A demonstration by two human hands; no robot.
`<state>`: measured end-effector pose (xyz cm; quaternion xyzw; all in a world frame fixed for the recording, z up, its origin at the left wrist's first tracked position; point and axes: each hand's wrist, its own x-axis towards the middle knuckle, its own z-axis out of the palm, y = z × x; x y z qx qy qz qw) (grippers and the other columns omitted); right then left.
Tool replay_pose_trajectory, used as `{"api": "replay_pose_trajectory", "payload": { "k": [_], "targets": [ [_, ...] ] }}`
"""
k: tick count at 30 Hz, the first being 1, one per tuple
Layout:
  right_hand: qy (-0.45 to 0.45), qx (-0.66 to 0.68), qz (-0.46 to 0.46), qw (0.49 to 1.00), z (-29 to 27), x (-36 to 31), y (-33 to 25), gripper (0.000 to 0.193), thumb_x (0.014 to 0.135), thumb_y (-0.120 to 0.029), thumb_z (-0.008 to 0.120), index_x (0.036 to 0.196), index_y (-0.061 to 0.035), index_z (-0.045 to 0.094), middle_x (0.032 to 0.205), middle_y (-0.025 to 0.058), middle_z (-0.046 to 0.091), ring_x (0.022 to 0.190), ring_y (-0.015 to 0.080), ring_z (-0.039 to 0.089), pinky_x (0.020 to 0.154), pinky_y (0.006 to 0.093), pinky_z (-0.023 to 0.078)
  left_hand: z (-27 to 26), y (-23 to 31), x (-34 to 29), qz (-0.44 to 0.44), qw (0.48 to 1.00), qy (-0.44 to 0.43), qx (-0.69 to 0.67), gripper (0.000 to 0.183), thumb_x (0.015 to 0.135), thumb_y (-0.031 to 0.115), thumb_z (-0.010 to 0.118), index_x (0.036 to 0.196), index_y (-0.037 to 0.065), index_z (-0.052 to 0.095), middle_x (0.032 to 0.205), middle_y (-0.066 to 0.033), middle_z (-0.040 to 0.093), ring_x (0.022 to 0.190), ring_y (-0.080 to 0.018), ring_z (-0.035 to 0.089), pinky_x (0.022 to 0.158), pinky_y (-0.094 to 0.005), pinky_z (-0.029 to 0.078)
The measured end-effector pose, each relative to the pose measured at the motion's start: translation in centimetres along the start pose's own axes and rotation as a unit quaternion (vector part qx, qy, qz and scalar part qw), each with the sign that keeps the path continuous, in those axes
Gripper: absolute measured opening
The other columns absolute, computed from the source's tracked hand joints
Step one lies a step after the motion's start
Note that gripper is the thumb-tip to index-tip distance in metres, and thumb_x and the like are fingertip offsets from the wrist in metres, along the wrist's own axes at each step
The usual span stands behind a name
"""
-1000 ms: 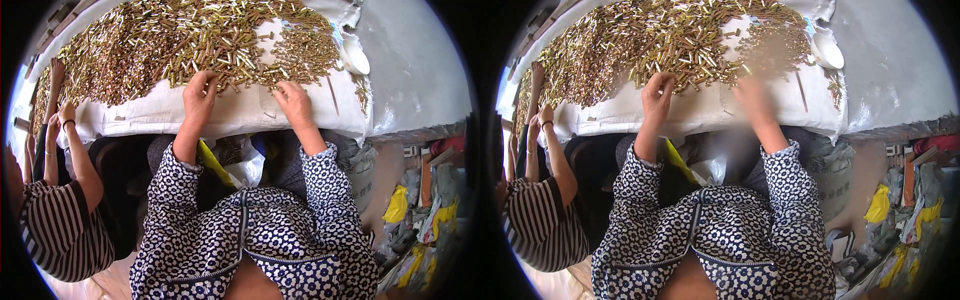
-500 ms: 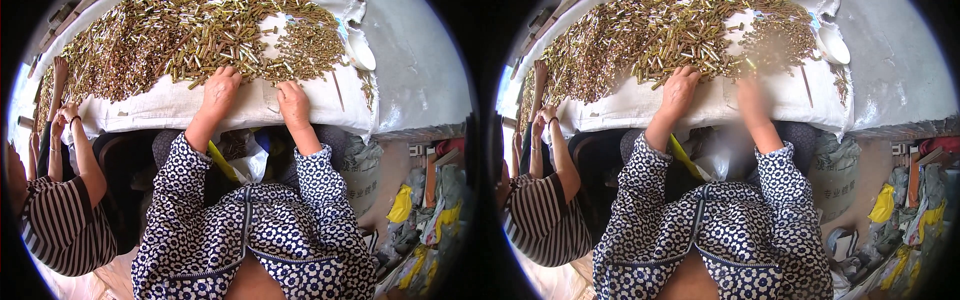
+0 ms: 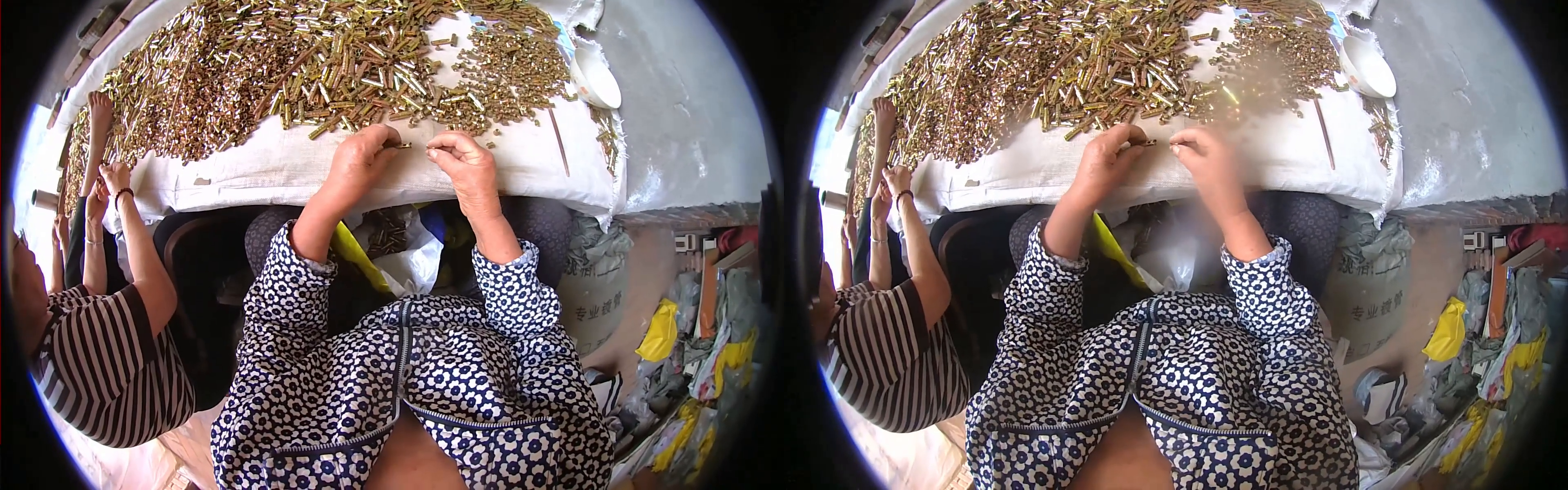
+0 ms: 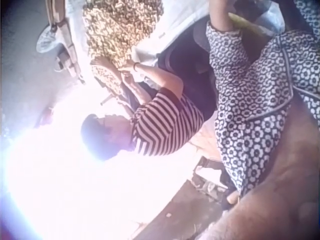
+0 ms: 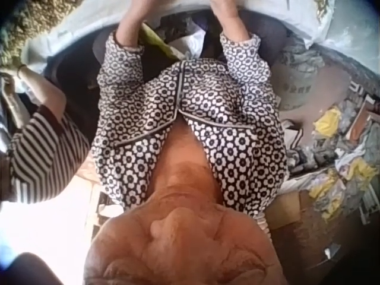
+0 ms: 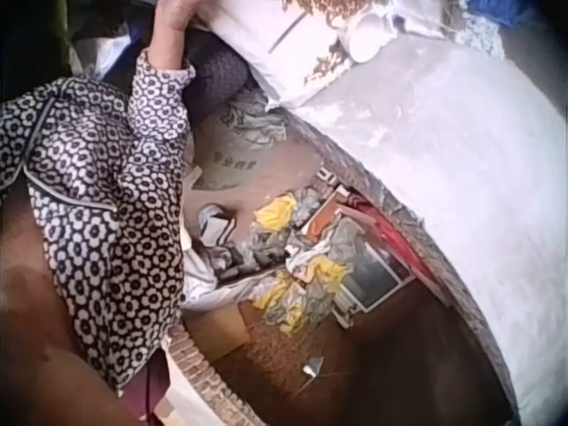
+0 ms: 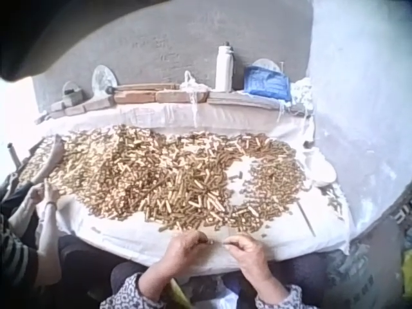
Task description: The person assembles small brass-colored metal components by hand at a low table.
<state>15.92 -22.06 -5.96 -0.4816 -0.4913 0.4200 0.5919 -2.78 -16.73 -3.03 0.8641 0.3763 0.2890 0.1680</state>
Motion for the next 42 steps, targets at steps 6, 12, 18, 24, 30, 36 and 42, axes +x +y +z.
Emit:
{"api": "replay_pose_trajectory", "payload": {
  "k": [6, 12, 18, 24, 30, 36, 42],
  "targets": [
    [-0.028, 0.131, 0.056, 0.989, 0.2, -0.7, -0.6, 0.013, 0.081, 0.003, 0.065, 0.094, -0.0006, 0.064, 0.089, 0.0010, 0.063, 0.082, 0.0071, 0.058, 0.078, 0.0207, 0.046, -0.2, 0.9, -0.3, -0.126, 0.969, -0.030, -0.210, 0.013, 0.082, 0.003, 0.065, 0.093, 0.002, 0.060, 0.081, -0.0065, 0.062, 0.075, -0.0127, 0.058, 0.069, -0.0264, 0.047],
    [-0.038, 0.163, 0.066, 0.984, 0.4, -0.8, -1.0, 0.014, 0.082, 0.002, 0.065, 0.095, -0.0006, 0.064, 0.090, 0.0010, 0.063, 0.083, 0.0073, 0.058, 0.079, 0.0211, 0.046, -0.4, 1.3, -0.3, -0.114, 0.959, -0.042, -0.257, 0.011, 0.082, 0.004, 0.065, 0.092, 0.001, 0.060, 0.080, -0.0026, 0.060, 0.075, -0.0111, 0.054, 0.069, -0.0251, 0.046],
    [-0.031, 0.147, 0.055, 0.987, 0.5, -1.0, -0.9, 0.014, 0.082, 0.002, 0.065, 0.096, -0.0004, 0.066, 0.090, 0.0010, 0.063, 0.084, 0.0077, 0.057, 0.080, 0.0214, 0.045, -0.2, 1.1, -0.7, -0.198, 0.888, -0.052, -0.411, 0.008, 0.087, 0.007, 0.064, 0.094, 0.004, 0.061, 0.078, 0.0024, 0.060, 0.064, -0.0040, 0.048, 0.055, -0.0188, 0.038],
    [-0.032, 0.131, 0.025, 0.991, 0.8, -1.3, -0.1, 0.015, 0.082, 0.002, 0.065, 0.096, 0.0003, 0.066, 0.093, 0.0019, 0.063, 0.088, 0.0084, 0.056, 0.083, 0.0222, 0.044, 0.2, 0.8, -1.1, -0.218, 0.848, -0.027, -0.483, 0.009, 0.089, 0.011, 0.062, 0.096, 0.005, 0.061, 0.076, 0.0009, 0.062, 0.059, -0.0029, 0.048, 0.051, -0.0169, 0.037],
    [-0.017, 0.220, 0.059, 0.973, 0.6, -1.1, -0.3, 0.014, 0.082, 0.004, 0.063, 0.096, 0.0014, 0.066, 0.094, 0.0034, 0.063, 0.089, 0.0102, 0.057, 0.084, 0.0232, 0.045, 0.5, 1.1, -0.7, -0.231, 0.810, -0.009, -0.539, 0.010, 0.090, 0.011, 0.060, 0.097, 0.003, 0.059, 0.078, -0.0031, 0.064, 0.064, -0.0063, 0.057, 0.052, -0.0181, 0.042],
    [-0.035, 0.188, 0.050, 0.980, 0.1, -0.2, -1.4, 0.013, 0.085, -0.006, 0.060, 0.096, -0.0008, 0.064, 0.093, 0.0022, 0.062, 0.089, 0.0095, 0.056, 0.083, 0.0240, 0.043, 0.3, 1.8, 0.4, -0.231, 0.794, -0.008, -0.562, 0.009, 0.092, 0.010, 0.058, 0.098, 0.003, 0.058, 0.081, -0.0051, 0.064, 0.070, -0.0093, 0.061, 0.054, -0.0191, 0.045],
    [-0.022, 0.147, 0.014, 0.989, 0.1, -0.4, -0.8, 0.014, 0.081, 0.005, 0.063, 0.094, 0.0007, 0.066, 0.094, 0.0024, 0.061, 0.089, 0.0095, 0.056, 0.080, 0.0213, 0.045, 0.7, 2.0, 0.2, -0.221, 0.807, -0.006, -0.548, 0.008, 0.092, 0.009, 0.057, 0.097, 0.003, 0.057, 0.081, -0.0043, 0.063, 0.069, -0.0083, 0.060, 0.054, -0.0193, 0.045]
  ]
}}
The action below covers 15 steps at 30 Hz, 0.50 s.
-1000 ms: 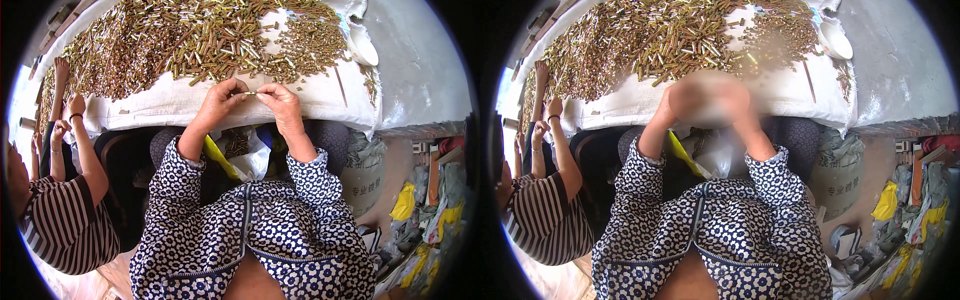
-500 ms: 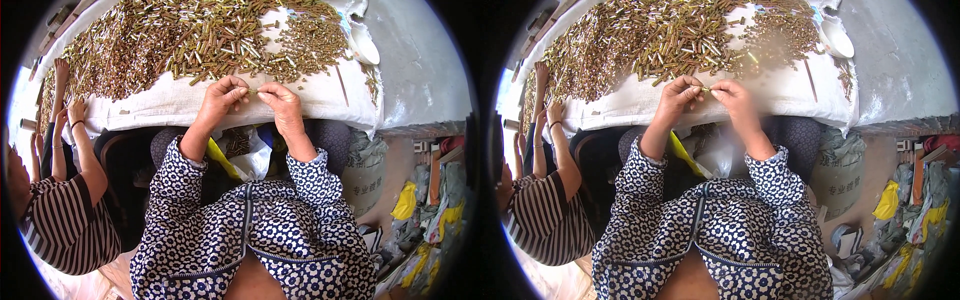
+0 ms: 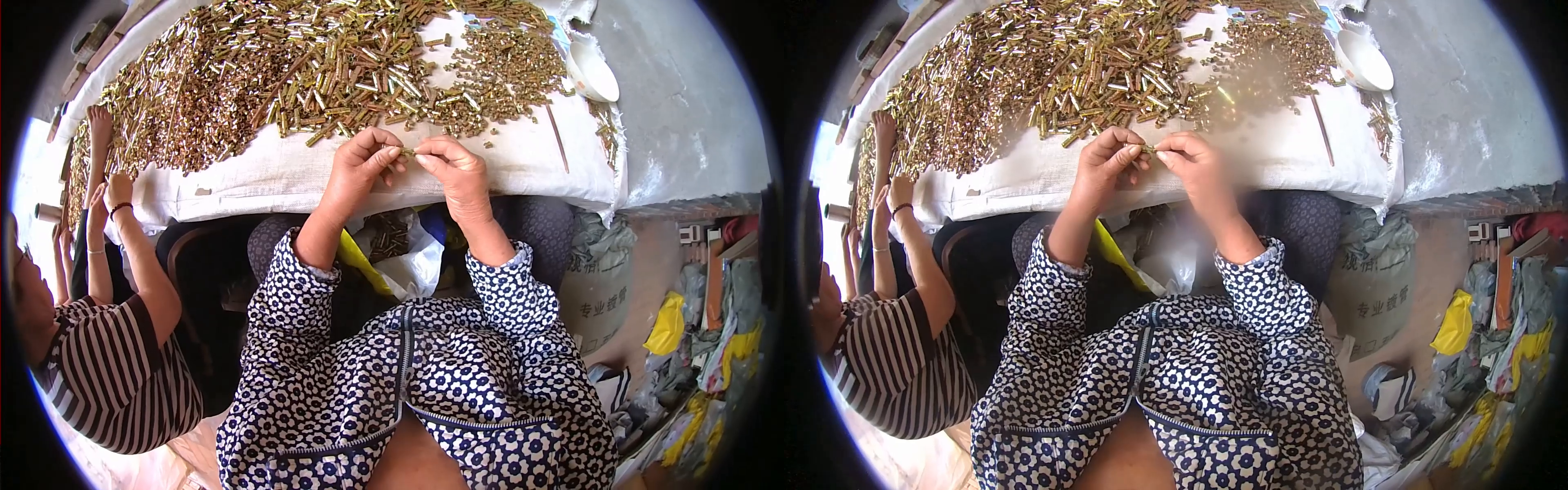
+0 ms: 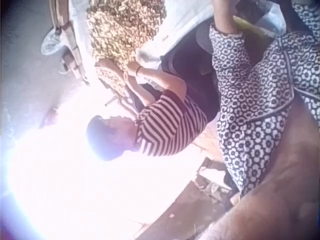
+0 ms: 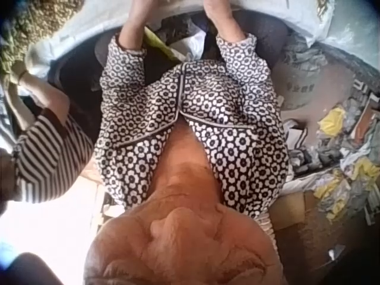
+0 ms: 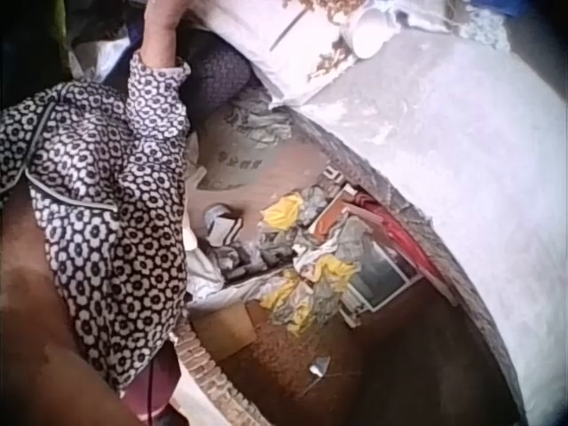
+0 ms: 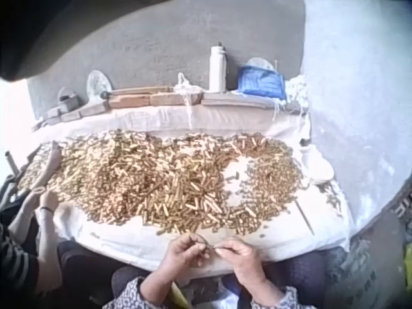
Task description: The person assembles small brass-colored metal components by hand at a low table.
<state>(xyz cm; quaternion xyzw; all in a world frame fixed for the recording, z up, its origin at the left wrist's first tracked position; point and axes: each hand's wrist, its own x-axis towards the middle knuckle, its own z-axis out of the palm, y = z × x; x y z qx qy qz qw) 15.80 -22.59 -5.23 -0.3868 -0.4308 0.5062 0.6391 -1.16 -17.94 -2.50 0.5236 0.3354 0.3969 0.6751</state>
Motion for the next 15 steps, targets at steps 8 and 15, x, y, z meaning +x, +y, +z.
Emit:
{"api": "replay_pose_trajectory", "payload": {
  "k": [8, 15],
  "targets": [
    [-0.008, -0.101, -0.038, 0.994, -0.2, -0.4, 0.7, 0.011, 0.082, 0.003, 0.064, 0.093, -0.0005, 0.065, 0.089, -0.0012, 0.060, 0.081, 0.0068, 0.055, 0.075, 0.0194, 0.044, -0.3, -0.8, -0.1, 0.056, 0.979, -0.022, 0.193, 0.008, 0.094, 0.011, 0.054, 0.096, 0.004, 0.057, 0.078, -0.0019, 0.061, 0.062, -0.0057, 0.054, 0.052, -0.0187, 0.044],
    [-0.018, 0.109, 0.063, 0.992, -0.8, -0.4, 0.0, 0.015, 0.082, 0.003, 0.064, 0.096, 0.0001, 0.064, 0.091, 0.0026, 0.064, 0.083, 0.0090, 0.059, 0.080, 0.0225, 0.047, 0.9, -0.7, -0.4, 0.001, 0.999, -0.040, -0.013, 0.012, 0.097, 0.015, 0.049, 0.100, 0.004, 0.054, 0.080, -0.0031, 0.062, 0.065, -0.0084, 0.057, 0.053, -0.0196, 0.046]
  ]
}}
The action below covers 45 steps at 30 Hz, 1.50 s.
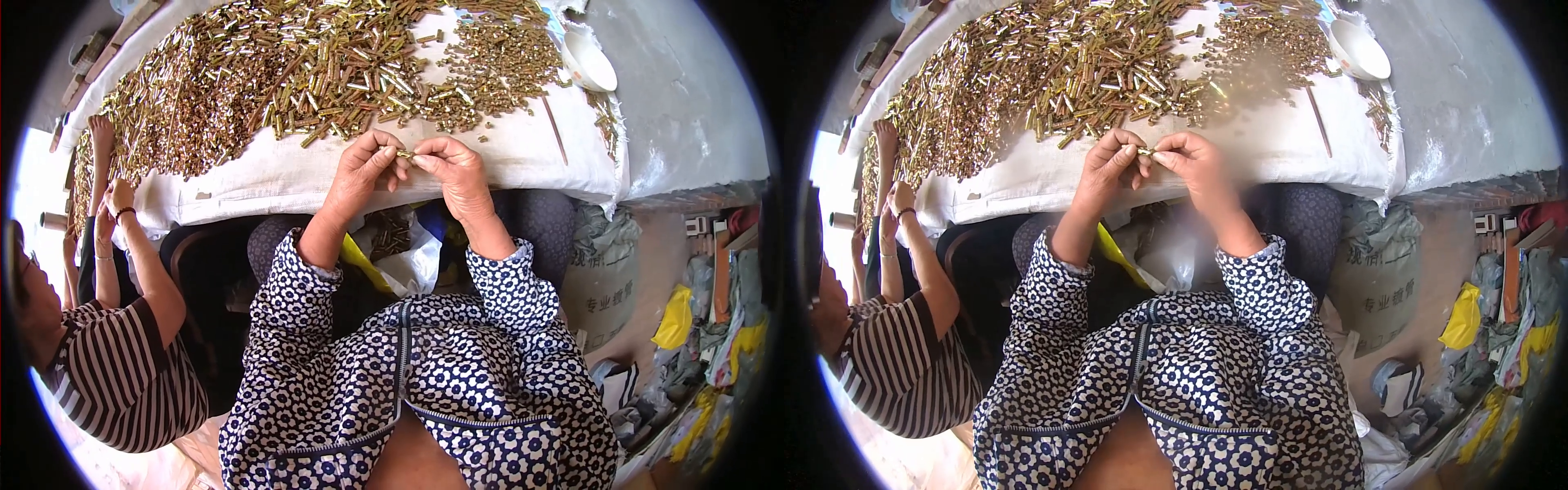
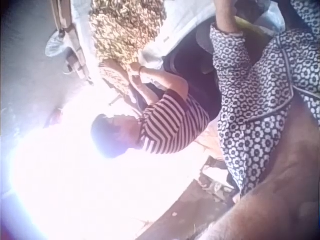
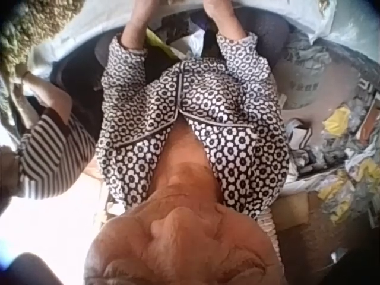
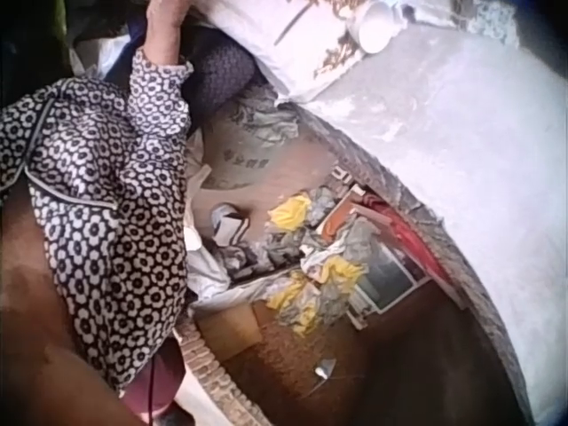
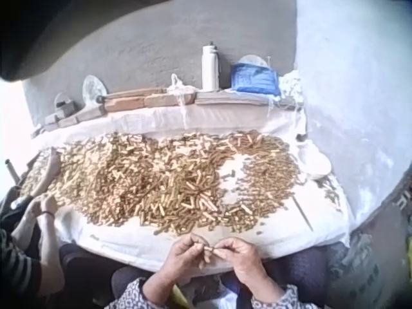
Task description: The person assembles small brass-colored metal components by hand at a low table.
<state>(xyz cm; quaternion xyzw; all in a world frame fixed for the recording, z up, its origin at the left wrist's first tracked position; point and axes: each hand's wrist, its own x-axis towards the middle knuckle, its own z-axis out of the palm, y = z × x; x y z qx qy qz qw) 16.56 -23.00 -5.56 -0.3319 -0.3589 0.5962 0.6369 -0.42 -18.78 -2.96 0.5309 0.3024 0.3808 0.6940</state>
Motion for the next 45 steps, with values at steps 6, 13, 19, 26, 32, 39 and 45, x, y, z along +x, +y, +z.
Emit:
{"api": "replay_pose_trajectory", "payload": {
  "k": [6, 13, 19, 26, 32, 39, 45],
  "targets": [
    [-0.006, -0.004, -0.009, 1.000, 0.2, -0.2, -0.2, 0.012, 0.085, -0.001, 0.062, 0.096, 0.0011, 0.062, 0.090, 0.0044, 0.064, 0.084, 0.0103, 0.059, 0.081, 0.0238, 0.047, 0.0, -0.2, 0.0, 0.026, 1.000, -0.004, 0.004, 0.013, 0.097, 0.013, 0.048, 0.100, 0.002, 0.053, 0.083, -0.0059, 0.061, 0.071, -0.0109, 0.059, 0.056, -0.0215, 0.047],
    [-0.037, 0.031, -0.011, 0.999, 0.7, -1.1, -1.1, 0.011, 0.089, -0.005, 0.057, 0.097, 0.0018, 0.058, 0.086, 0.0079, 0.064, 0.080, 0.0138, 0.061, 0.080, 0.0270, 0.048, 0.6, -0.8, -0.8, 0.063, 0.998, 0.001, 0.015, 0.013, 0.097, 0.012, 0.048, 0.100, 0.000, 0.053, 0.085, -0.0081, 0.062, 0.072, -0.0127, 0.060, 0.059, -0.0237, 0.050],
    [-0.033, 0.112, 0.048, 0.992, 0.2, -1.1, 0.0, 0.013, 0.088, -0.005, 0.058, 0.099, 0.0013, 0.058, 0.089, 0.0085, 0.064, 0.083, 0.0143, 0.062, 0.081, 0.0277, 0.049, 0.7, -1.2, -1.1, 0.053, 0.998, 0.019, -0.026, 0.015, 0.097, 0.014, 0.049, 0.099, 0.000, 0.053, 0.083, -0.0093, 0.063, 0.068, -0.0134, 0.060, 0.058, -0.0242, 0.050],
    [-0.048, 0.080, 0.053, 0.994, -1.0, -0.9, 1.0, 0.012, 0.087, -0.006, 0.059, 0.097, 0.0011, 0.059, 0.090, 0.0064, 0.064, 0.084, 0.0121, 0.061, 0.081, 0.0262, 0.049, 0.2, -2.7, -0.8, 0.024, 0.996, 0.028, -0.075, 0.015, 0.097, 0.015, 0.050, 0.099, 0.001, 0.054, 0.079, -0.0089, 0.064, 0.063, -0.0140, 0.060, 0.054, -0.0234, 0.049],
    [-0.041, -0.079, 0.004, 0.996, -0.7, -1.1, 0.5, 0.011, 0.087, -0.006, 0.060, 0.096, 0.0004, 0.060, 0.090, 0.0021, 0.062, 0.083, 0.0083, 0.058, 0.079, 0.0235, 0.047, 0.1, -2.5, -0.9, 0.024, 0.998, 0.035, -0.041, 0.016, 0.097, 0.016, 0.050, 0.096, 0.001, 0.055, 0.078, -0.0092, 0.064, 0.062, -0.0141, 0.060, 0.052, -0.0232, 0.049],
    [-0.036, -0.030, 0.011, 0.999, -0.8, -0.9, 0.8, 0.010, 0.086, -0.003, 0.061, 0.095, -0.0001, 0.063, 0.089, 0.0015, 0.063, 0.083, 0.0083, 0.058, 0.078, 0.0223, 0.046, 0.3, -2.6, -1.0, 0.019, 0.997, 0.029, -0.067, 0.017, 0.096, 0.017, 0.051, 0.096, 0.001, 0.055, 0.076, -0.0093, 0.063, 0.060, -0.0149, 0.061, 0.050, -0.0231, 0.050],
    [-0.020, -0.220, -0.113, 0.969, 0.3, -1.2, -0.3, 0.010, 0.085, -0.001, 0.060, 0.095, -0.0013, 0.061, 0.089, 0.0027, 0.061, 0.084, 0.0110, 0.058, 0.074, 0.0245, 0.048, 0.4, -2.3, -0.7, 0.032, 0.998, 0.046, -0.034, 0.017, 0.097, 0.017, 0.051, 0.096, 0.001, 0.054, 0.076, -0.0088, 0.063, 0.061, -0.0145, 0.061, 0.051, -0.0231, 0.050]
  ]
}}
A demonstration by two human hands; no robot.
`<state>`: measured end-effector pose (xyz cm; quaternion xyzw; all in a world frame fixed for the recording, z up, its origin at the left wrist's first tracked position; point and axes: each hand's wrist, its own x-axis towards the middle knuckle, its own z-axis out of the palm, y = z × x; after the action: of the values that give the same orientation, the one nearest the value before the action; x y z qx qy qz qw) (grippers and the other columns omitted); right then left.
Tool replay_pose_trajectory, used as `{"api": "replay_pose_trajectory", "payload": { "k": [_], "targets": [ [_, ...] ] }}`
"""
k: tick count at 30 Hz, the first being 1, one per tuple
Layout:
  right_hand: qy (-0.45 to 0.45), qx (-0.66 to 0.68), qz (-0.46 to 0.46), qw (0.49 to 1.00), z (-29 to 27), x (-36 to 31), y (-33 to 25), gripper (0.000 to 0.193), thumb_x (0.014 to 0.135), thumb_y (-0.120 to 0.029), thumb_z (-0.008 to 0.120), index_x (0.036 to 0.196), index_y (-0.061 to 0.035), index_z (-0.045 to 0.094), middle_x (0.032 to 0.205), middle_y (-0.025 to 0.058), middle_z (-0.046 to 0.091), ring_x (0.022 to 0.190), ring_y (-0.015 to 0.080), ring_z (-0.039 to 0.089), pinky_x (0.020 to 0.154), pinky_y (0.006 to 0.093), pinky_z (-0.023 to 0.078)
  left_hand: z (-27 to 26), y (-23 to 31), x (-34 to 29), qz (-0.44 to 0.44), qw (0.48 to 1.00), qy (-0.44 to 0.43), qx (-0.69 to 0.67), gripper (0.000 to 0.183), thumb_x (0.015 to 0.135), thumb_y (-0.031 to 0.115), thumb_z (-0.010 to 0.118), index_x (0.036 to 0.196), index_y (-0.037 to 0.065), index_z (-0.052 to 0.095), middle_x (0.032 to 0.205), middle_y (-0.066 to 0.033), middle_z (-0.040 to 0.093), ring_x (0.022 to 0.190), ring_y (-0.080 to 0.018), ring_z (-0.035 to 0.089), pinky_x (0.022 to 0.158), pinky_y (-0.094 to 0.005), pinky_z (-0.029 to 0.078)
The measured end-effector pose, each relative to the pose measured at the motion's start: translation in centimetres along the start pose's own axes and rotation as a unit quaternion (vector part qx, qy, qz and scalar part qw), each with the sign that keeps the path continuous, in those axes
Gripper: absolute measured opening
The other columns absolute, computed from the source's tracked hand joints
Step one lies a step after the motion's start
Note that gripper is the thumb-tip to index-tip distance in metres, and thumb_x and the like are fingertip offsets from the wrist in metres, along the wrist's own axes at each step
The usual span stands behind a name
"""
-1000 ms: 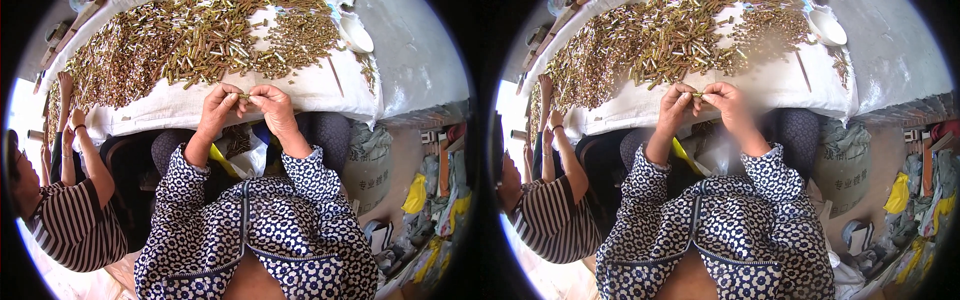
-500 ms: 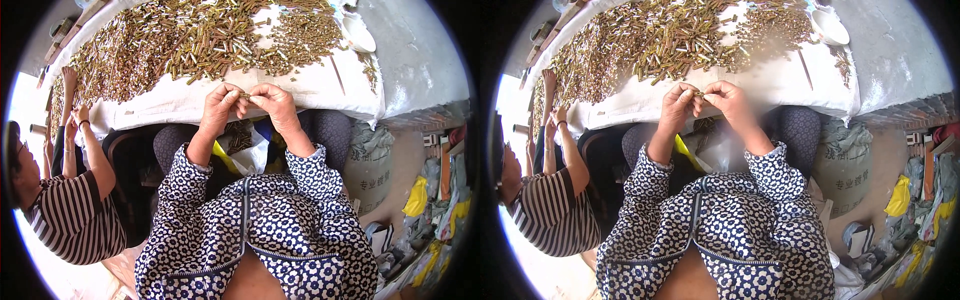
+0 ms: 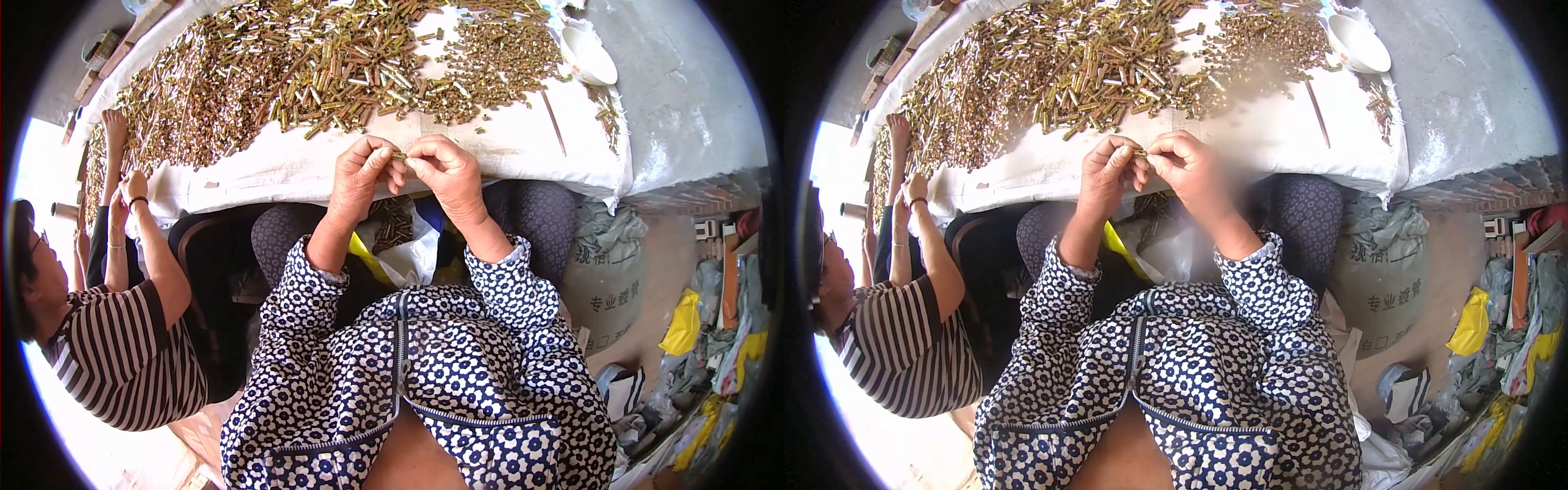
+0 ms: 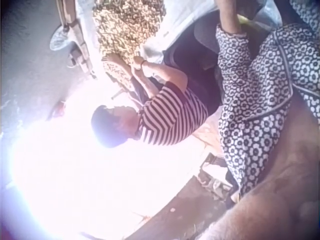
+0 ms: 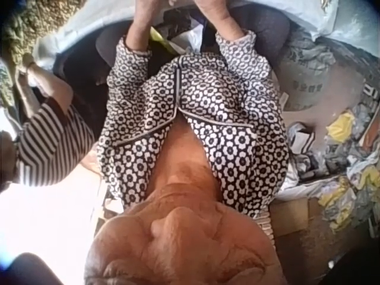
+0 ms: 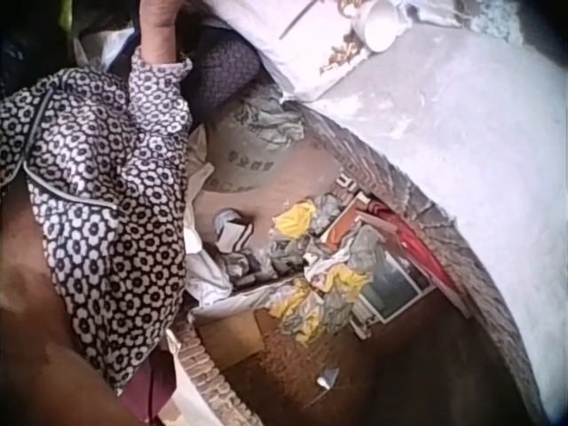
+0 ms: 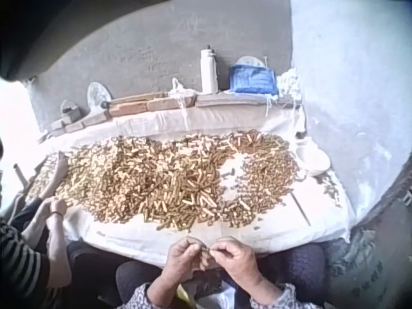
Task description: The person assembles small brass-colored metal components by hand at a low table.
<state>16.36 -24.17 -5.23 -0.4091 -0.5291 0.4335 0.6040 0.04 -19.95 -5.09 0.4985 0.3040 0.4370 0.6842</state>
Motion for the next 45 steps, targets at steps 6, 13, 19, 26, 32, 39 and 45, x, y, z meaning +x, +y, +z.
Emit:
{"api": "replay_pose_trajectory", "payload": {
  "k": [6, 13, 19, 26, 32, 39, 45],
  "targets": [
    [0.029, -0.130, -0.084, 0.988, 0.7, 0.8, 0.6, 0.012, 0.078, 0.003, 0.062, 0.088, -0.0028, 0.060, 0.084, 0.0072, 0.060, 0.078, 0.0179, 0.060, 0.069, 0.0271, 0.048, -0.1, -0.1, 0.6, 0.017, 0.999, 0.025, 0.035, 0.016, 0.095, 0.018, 0.053, 0.095, 0.002, 0.056, 0.075, -0.0074, 0.063, 0.061, -0.0127, 0.060, 0.051, -0.0243, 0.049],
    [-0.006, -0.341, -0.079, 0.937, -0.6, 1.1, 2.1, 0.017, 0.069, 0.005, 0.059, 0.083, -0.0040, 0.059, 0.082, 0.0113, 0.061, 0.081, 0.0315, 0.060, 0.071, 0.0376, 0.049, 1.6, -0.2, 0.4, 0.185, 0.775, -0.012, 0.605, 0.005, 0.082, 0.005, 0.055, 0.087, 0.005, 0.053, 0.078, -0.0155, 0.061, 0.068, -0.0339, 0.061, 0.059, -0.0405, 0.049],
    [0.087, -0.509, -0.058, 0.854, -2.4, 3.1, 4.0, 0.024, 0.070, -0.001, 0.067, 0.093, -0.0069, 0.061, 0.100, 0.0114, 0.060, 0.094, 0.0316, 0.058, 0.082, 0.0389, 0.048, 2.3, -0.5, 1.2, 0.165, 0.735, -0.032, 0.657, 0.003, 0.082, 0.005, 0.050, 0.084, 0.005, 0.047, 0.079, -0.0181, 0.059, 0.068, -0.0380, 0.060, 0.059, -0.0450, 0.048],
    [0.076, -0.597, -0.086, 0.794, -3.1, 4.9, 4.9, 0.008, 0.079, -0.008, 0.058, 0.086, -0.0081, 0.062, 0.088, 0.0095, 0.058, 0.086, 0.0291, 0.058, 0.072, 0.0413, 0.049, -0.3, -2.6, 2.3, 0.175, 0.854, 0.035, 0.488, 0.006, 0.090, 0.009, 0.054, 0.090, 0.003, 0.054, 0.072, -0.0112, 0.061, 0.058, -0.0217, 0.059, 0.052, -0.0352, 0.047],
    [0.077, -0.599, -0.106, 0.790, -3.7, 4.6, 4.8, 0.006, 0.077, -0.007, 0.059, 0.083, -0.0082, 0.061, 0.084, 0.0084, 0.059, 0.082, 0.0289, 0.059, 0.069, 0.0407, 0.050, -0.4, -1.5, 2.0, 0.008, 0.984, 0.099, 0.150, 0.012, 0.096, 0.015, 0.052, 0.092, 0.005, 0.054, 0.074, -0.0032, 0.061, 0.058, -0.0062, 0.055, 0.046, -0.0199, 0.043],
    [0.083, -0.540, -0.105, 0.831, -3.2, 3.3, 4.0, 0.009, 0.073, -0.008, 0.064, 0.081, -0.0095, 0.061, 0.083, 0.0068, 0.060, 0.080, 0.0281, 0.059, 0.068, 0.0397, 0.050, -0.8, -0.5, 1.1, 0.000, 0.994, 0.101, 0.046, 0.010, 0.096, 0.015, 0.050, 0.096, 0.006, 0.053, 0.082, -0.0051, 0.062, 0.063, -0.0083, 0.058, 0.051, -0.0205, 0.047],
    [0.043, -0.601, -0.125, 0.788, -3.2, 2.7, 3.1, 0.008, 0.075, -0.006, 0.060, 0.082, -0.0098, 0.061, 0.082, 0.0074, 0.060, 0.080, 0.0287, 0.058, 0.071, 0.0393, 0.049, 0.5, 0.0, 0.0, -0.020, 0.986, 0.023, 0.164, 0.009, 0.093, 0.011, 0.055, 0.090, 0.003, 0.057, 0.077, -0.0046, 0.063, 0.063, -0.0095, 0.059, 0.054, -0.0222, 0.048]
  ]
}}
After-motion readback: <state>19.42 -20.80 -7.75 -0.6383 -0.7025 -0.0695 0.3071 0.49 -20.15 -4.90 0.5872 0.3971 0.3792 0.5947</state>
